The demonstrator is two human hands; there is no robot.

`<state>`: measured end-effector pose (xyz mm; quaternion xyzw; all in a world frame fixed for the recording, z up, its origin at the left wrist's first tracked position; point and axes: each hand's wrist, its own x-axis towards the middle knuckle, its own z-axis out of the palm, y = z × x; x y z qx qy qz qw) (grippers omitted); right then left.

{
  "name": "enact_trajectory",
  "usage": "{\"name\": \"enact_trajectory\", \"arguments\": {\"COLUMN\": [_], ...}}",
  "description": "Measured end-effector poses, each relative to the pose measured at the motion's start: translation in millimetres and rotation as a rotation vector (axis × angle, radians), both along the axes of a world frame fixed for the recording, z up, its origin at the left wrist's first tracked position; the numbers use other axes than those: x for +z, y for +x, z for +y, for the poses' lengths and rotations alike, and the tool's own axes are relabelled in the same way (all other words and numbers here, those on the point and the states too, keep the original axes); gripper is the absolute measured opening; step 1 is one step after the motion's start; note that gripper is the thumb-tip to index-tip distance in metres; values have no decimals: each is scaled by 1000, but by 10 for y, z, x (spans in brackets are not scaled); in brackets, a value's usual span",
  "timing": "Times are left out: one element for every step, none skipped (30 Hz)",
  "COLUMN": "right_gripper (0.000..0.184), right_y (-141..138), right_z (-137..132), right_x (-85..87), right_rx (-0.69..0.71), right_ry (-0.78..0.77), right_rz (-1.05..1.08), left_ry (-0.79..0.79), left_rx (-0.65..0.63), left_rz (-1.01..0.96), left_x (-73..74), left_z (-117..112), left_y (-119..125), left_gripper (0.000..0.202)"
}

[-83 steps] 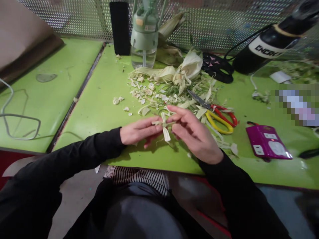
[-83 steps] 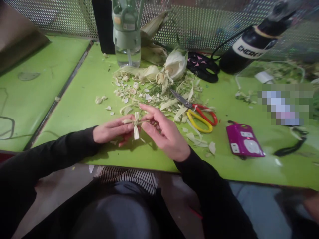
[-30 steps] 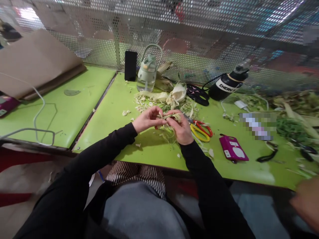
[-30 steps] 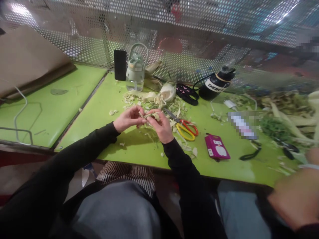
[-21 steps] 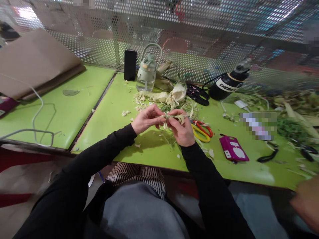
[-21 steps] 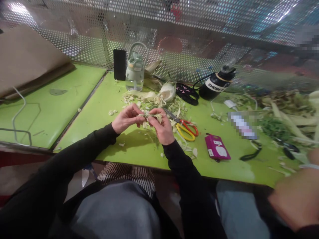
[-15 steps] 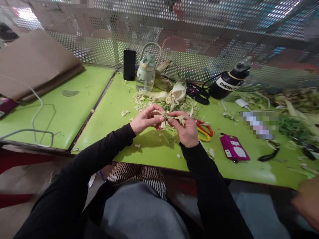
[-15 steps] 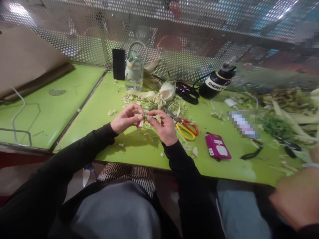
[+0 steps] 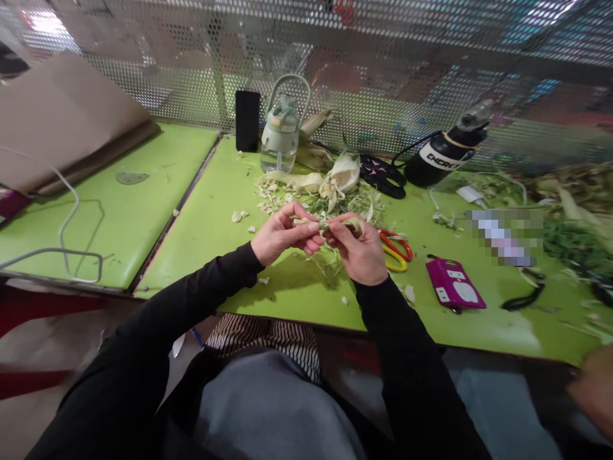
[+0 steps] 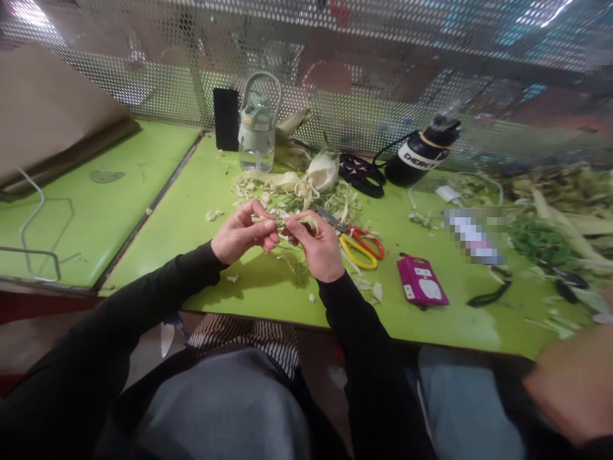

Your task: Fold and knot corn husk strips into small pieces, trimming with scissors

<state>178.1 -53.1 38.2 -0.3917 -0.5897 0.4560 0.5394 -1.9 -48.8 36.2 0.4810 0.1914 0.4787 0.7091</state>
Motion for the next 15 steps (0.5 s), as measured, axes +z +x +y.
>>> {"name": "enact_trajectory", "arguments": {"right_gripper": [37,36,33,30,26,23,23,25,28,31,33,32,31,32,34], "right_y": [-18,-35,-49,-59,-65,-65,-59,-49,-32,-12,11,34,54,68,75], "right_z": [-18,-40,-60,-74,-77,-65,-40,-3,40,83,120,146,160,162,154], "right_x": [-4,-6,-9,-13,-20,-31,-46,-61,-74,-82,-80,-67,-42,-9,29], "right_rx": [-20,-59,-114,-179,-239,-282,-305,-289,-239,-195,-115,-93,-98,-113,-135], "right_ry": [1,27,79,144,202,233,230,182,109,51,2,8,65,165,280], "right_rz": [19,6,-39,-106,-183,-252,-296,-309,-292,-272,-301,-327,-380,-465,-558], "left_ry": [0,3,5,7,6,0,-13,-38,-82,-145,-214,-271,-311,-328,-323], "left_rx": [18,41,65,88,108,125,137,141,136,113,81,63,55,61,75], "left_rz": [-19,-30,-30,-22,-7,9,26,44,60,81,110,139,169,200,227], "left_x": [5,8,9,7,3,-1,-5,-7,-5,2,13,28,46,65,85], "left_z": [-7,-7,0,16,39,68,99,132,162,188,208,223,231,235,234], "left_y": [11,21,29,33,32,26,14,-4,-27,-53,-79,-102,-120,-130,-132], "left_gripper": [47,46,45,43,40,38,35,32,30,27,24,22,20,19,18]}}
